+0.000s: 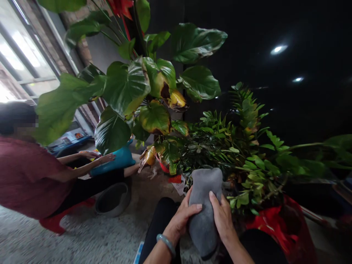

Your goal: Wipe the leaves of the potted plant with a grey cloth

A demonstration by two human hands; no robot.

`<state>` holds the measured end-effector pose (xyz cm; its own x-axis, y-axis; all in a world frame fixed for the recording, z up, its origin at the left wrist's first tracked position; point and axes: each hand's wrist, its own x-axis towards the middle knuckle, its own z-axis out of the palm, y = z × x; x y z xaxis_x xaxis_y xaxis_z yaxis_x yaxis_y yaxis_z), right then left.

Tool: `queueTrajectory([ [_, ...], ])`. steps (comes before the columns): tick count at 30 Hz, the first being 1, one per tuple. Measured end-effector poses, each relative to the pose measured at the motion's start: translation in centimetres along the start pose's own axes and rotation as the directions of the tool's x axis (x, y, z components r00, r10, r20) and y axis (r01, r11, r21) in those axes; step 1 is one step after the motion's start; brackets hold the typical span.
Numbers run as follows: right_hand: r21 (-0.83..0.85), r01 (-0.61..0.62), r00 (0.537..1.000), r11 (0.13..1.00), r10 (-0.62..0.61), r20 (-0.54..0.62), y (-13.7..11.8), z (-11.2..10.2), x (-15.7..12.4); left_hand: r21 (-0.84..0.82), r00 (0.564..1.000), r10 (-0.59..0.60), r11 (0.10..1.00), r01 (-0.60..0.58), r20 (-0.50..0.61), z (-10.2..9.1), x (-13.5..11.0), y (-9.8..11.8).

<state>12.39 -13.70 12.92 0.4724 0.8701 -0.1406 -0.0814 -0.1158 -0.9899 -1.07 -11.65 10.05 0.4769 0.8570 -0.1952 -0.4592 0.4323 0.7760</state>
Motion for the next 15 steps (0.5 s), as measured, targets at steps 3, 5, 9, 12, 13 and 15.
queueTrajectory([
  [3, -0.026, 0.112, 0.991, 0.993, -0.110, 0.071, -0.1, 0.3, 0.2, 0.020, 1.000, 0.014, 1.000, -0.015, 0.020, 0.3, -0.1, 0.6],
  [5, -0.024, 0.190, 0.976, 0.981, -0.186, 0.116, -0.6, 0.5, 0.7, 0.039, 0.998, 0.047, 0.998, -0.046, -0.029, 0.9, 0.0, 1.3],
  [9, 0.037, 0.273, 0.961, 0.961, -0.274, 0.031, -2.1, 0.6, 3.3, 0.056, 0.968, 0.172, 0.985, -0.165, -0.182, 2.9, 0.1, 4.1],
  [12, 0.012, 0.165, 0.985, 0.986, -0.165, -0.041, -2.2, 0.7, 6.1, 0.040, 0.935, 0.260, 0.965, -0.258, -0.239, 4.0, 0.0, 6.8],
  [13, -0.026, 0.143, 0.989, 0.989, -0.143, -0.029, -2.0, 0.8, 7.0, 0.033, 0.919, 0.292, 0.955, -0.294, -0.265, 4.2, 0.0, 7.7],
  [15, -0.111, 0.146, 0.989, 0.983, -0.146, 0.009, -1.2, 1.2, 8.3, 0.021, 0.868, 0.358, 0.927, -0.374, -0.344, 4.4, 0.0, 9.3],
])
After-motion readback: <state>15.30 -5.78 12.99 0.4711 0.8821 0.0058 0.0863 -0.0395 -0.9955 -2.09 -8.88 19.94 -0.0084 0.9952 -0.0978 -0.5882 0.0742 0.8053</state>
